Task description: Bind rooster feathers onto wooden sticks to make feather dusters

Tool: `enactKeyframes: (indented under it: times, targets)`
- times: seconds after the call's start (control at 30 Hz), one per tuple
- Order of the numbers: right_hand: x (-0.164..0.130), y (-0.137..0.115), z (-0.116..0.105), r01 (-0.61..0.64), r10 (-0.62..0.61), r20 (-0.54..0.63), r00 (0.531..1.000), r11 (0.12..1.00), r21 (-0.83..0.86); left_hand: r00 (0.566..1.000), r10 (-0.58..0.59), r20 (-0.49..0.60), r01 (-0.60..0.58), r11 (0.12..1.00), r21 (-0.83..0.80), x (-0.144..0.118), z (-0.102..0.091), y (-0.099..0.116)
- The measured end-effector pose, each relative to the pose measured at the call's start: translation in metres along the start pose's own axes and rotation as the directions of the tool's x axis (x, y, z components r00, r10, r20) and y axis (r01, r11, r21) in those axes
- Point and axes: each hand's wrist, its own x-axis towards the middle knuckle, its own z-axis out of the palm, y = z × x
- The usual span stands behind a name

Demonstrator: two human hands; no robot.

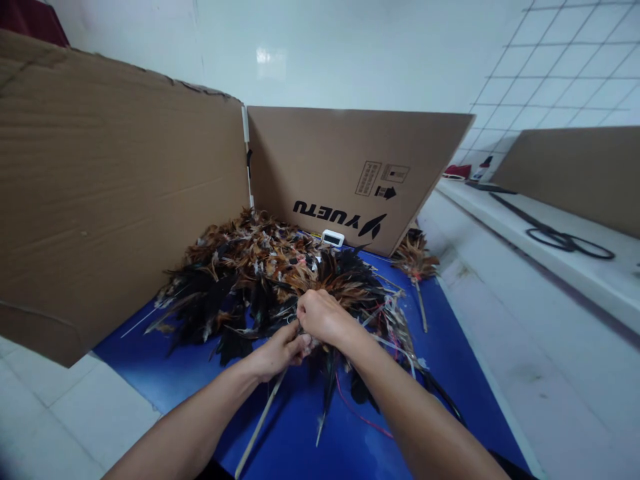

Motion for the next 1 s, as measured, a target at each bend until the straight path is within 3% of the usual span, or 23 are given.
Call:
enactKeyframes:
  times: [0.1, 0.17, 0.23, 0.3, 0.33, 0.37, 0.43, 0.53, 0.57, 0.6, 0.67, 0.77, 0.87, 1.0]
  targets:
    - [-0.001, 0.001, -0.007, 0.019, -0.018, -0.145, 0.989, 1.000, 0.005, 1.000, 0.009, 0.005, -0.009, 0.999, -0.031, 0.000, -0.001, -0.002]
    - [-0.009, 0.002, -0.017, 0.019, -0.021, -0.365, 0.931, 1.000, -0.009, 1.000, 0.009, 0.006, -0.008, 0.999, -0.033, 0.001, -0.002, -0.004]
    - [-0.024, 0.003, -0.029, 0.007, -0.020, -0.618, 0.786, 1.000, -0.024, 1.000, 0.009, 0.007, -0.008, 0.999, -0.044, 0.001, -0.003, -0.004]
    - [-0.047, 0.001, -0.034, 0.002, -0.021, -0.800, 0.599, 1.000, -0.025, 0.999, 0.029, 0.013, -0.028, 0.996, -0.080, 0.001, -0.003, -0.002]
    - [-0.059, 0.000, -0.033, 0.002, -0.006, -0.841, 0.541, 1.000, -0.006, 0.999, 0.047, 0.017, -0.045, 0.994, -0.104, 0.000, -0.002, -0.001]
    - [-0.071, -0.002, -0.029, -0.012, 0.028, -0.857, 0.515, 1.000, 0.025, 0.998, 0.063, 0.023, -0.060, 0.990, -0.124, 0.000, -0.002, 0.001]
    - [-0.090, -0.004, -0.012, -0.043, 0.124, -0.806, 0.579, 0.992, 0.122, 0.996, 0.078, 0.031, -0.072, 0.987, -0.147, -0.001, 0.000, 0.005]
    - [-0.098, -0.002, 0.023, -0.085, 0.269, -0.513, 0.815, 0.932, 0.353, 0.999, 0.049, 0.013, -0.047, 0.988, -0.148, -0.002, 0.002, 0.009]
    - [-0.096, -0.001, 0.034, -0.100, 0.292, -0.391, 0.873, 0.891, 0.443, 0.999, 0.038, -0.002, -0.038, 0.989, -0.145, -0.002, 0.003, 0.010]
    - [-0.092, 0.001, 0.044, -0.107, 0.307, -0.320, 0.896, 0.850, 0.516, 0.999, 0.034, -0.021, -0.036, 0.989, -0.141, -0.003, 0.003, 0.009]
    - [-0.081, 0.003, 0.058, -0.125, 0.336, -0.243, 0.910, 0.781, 0.612, 0.998, 0.041, -0.054, -0.048, 0.990, -0.133, -0.002, 0.004, 0.007]
    - [-0.062, 0.003, 0.068, -0.100, 0.366, -0.228, 0.902, 0.692, 0.715, 0.994, 0.087, -0.062, -0.095, 0.986, -0.135, -0.001, 0.005, 0.002]
    - [-0.044, -0.001, 0.070, -0.091, 0.441, -0.212, 0.872, 0.572, 0.815, 0.992, 0.105, -0.066, -0.113, 0.985, -0.129, 0.000, 0.007, -0.002]
    - [-0.026, -0.010, 0.069, -0.110, 0.517, -0.099, 0.850, 0.359, 0.927, 0.989, 0.116, -0.092, -0.123, 0.990, -0.073, -0.001, 0.007, -0.002]
